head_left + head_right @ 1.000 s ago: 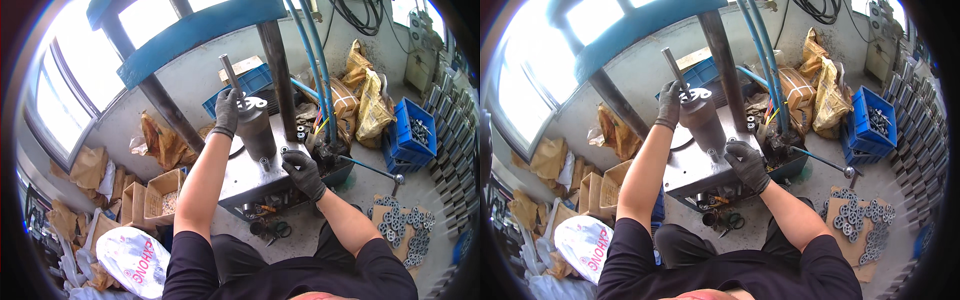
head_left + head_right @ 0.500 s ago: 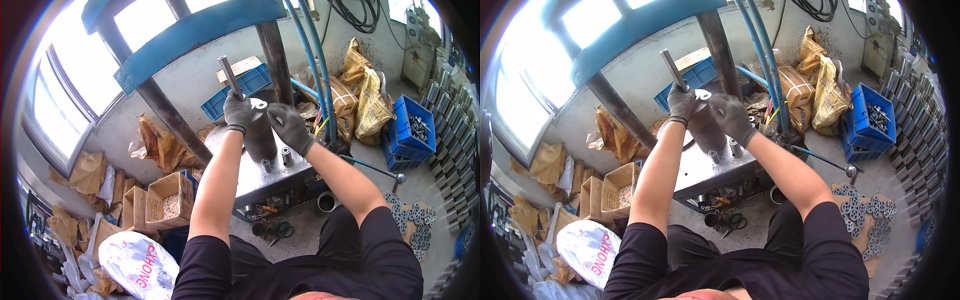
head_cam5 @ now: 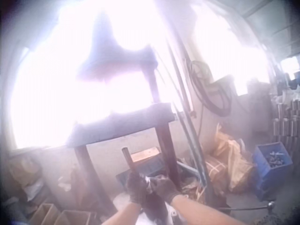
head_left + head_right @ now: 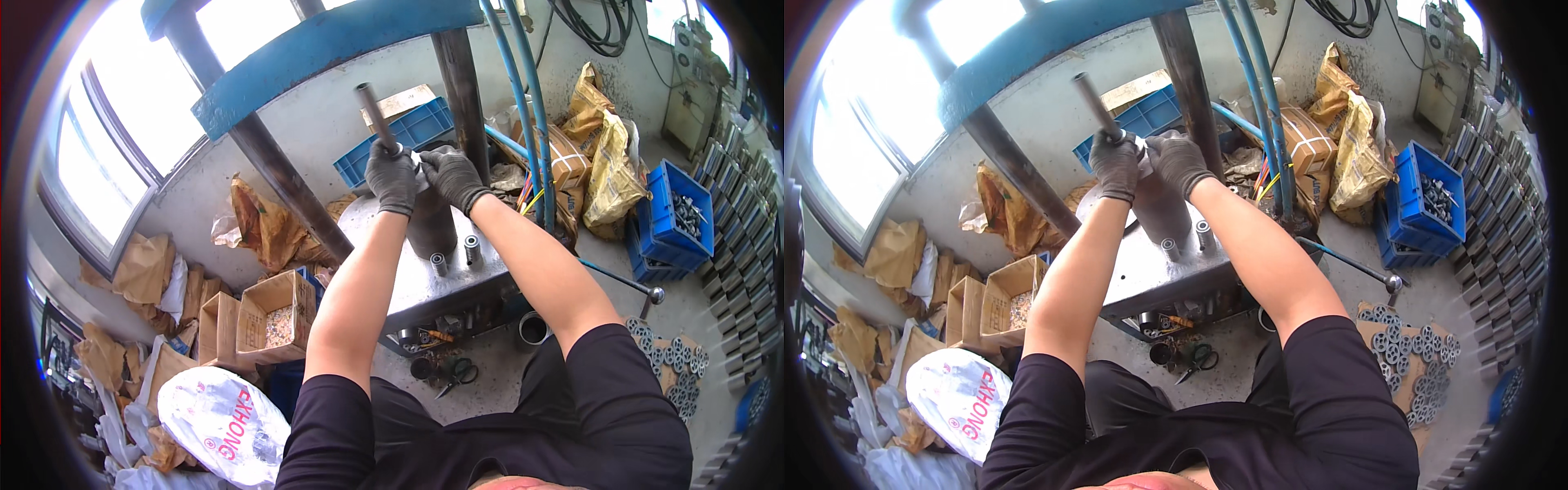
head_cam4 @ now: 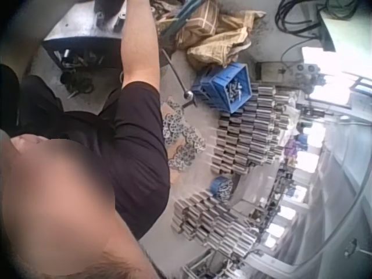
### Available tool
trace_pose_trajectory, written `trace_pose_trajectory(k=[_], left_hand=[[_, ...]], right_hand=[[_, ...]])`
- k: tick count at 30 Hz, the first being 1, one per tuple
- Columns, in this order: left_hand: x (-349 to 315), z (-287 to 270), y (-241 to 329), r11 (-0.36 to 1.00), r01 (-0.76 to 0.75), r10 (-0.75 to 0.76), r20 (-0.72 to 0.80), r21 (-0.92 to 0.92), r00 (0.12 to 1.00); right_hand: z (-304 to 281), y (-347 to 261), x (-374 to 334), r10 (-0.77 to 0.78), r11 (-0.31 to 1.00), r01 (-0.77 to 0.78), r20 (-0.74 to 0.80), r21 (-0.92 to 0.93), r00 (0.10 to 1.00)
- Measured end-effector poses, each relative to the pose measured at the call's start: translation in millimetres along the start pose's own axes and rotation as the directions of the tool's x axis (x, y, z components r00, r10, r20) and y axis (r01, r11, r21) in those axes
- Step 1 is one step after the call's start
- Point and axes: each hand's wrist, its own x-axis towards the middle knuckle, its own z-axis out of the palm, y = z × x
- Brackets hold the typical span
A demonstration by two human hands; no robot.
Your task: The person assembles metal shafts by fitting bearings and gear plates onto the rods, pressing the components together using a press machine, and placing the finished assemblies into a plastic bin.
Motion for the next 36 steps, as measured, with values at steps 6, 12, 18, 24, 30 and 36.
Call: trace_pose_trajectory(k=[6,12,18,24,30,36], left_hand=[[12.3,-9.7,26.4,0.727,0.009,-0.198,-0.198,-0.687,0.96],[17.5,-11.7,34.7,0.7,0.067,-0.161,-0.065,-0.711,0.985],[29.0,-4.9,27.2,0.742,0.088,-0.127,-0.01,-0.664,0.992],[29.4,-8.9,31.1,0.761,0.116,-0.112,0.046,-0.638,0.993],[33.7,-4.6,40.0,0.916,0.056,-0.058,0.009,-0.398,0.998],[45.5,-5.8,29.7,0.948,0.039,-0.021,0.06,-0.316,0.998]], right_hand=[[-10.3,-18.4,-0.6,0.043,0.989,-0.043,-0.002,-0.145,0.999],[-13.6,-16.3,-3.2,0.103,0.993,-0.104,0.016,0.059,0.995],[-14.9,-16.8,-3.4,0.145,0.986,-0.149,0.052,0.072,0.988],[-16.9,-15.7,-0.8,0.105,0.992,-0.111,0.098,0.062,0.99],[-56.3,-32.7,-44.5,-0.094,0.992,0.096,-0.028,0.077,0.995],[-226.2,-38.9,-157.8,-0.298,0.912,0.352,0.251,-0.208,0.921]])
